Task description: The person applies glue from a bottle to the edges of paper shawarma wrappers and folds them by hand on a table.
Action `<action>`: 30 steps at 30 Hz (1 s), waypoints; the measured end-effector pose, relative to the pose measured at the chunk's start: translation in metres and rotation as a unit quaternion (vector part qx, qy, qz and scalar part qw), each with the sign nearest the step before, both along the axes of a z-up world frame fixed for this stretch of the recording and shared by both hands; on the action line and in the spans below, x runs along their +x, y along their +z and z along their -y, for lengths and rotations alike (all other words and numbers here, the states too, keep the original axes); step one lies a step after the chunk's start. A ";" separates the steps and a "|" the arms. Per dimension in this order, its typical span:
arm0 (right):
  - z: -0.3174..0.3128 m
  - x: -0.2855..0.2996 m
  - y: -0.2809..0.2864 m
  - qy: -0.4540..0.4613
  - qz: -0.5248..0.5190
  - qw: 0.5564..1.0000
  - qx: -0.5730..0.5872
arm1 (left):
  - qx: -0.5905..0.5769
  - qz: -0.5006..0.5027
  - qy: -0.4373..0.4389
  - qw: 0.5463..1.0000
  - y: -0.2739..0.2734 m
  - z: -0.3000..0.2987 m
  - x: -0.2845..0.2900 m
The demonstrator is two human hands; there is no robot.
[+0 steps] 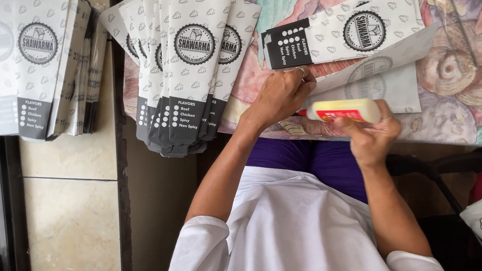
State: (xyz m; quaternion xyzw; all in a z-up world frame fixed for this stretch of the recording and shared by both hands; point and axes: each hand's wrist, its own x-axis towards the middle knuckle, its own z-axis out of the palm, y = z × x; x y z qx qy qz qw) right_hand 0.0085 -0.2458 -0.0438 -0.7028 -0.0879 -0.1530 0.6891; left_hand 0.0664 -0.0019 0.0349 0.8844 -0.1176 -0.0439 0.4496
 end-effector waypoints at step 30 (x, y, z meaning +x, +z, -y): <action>0.089 0.030 0.133 0.126 0.272 0.817 -0.493 | 0.132 0.287 0.000 0.949 -0.018 0.000 -0.084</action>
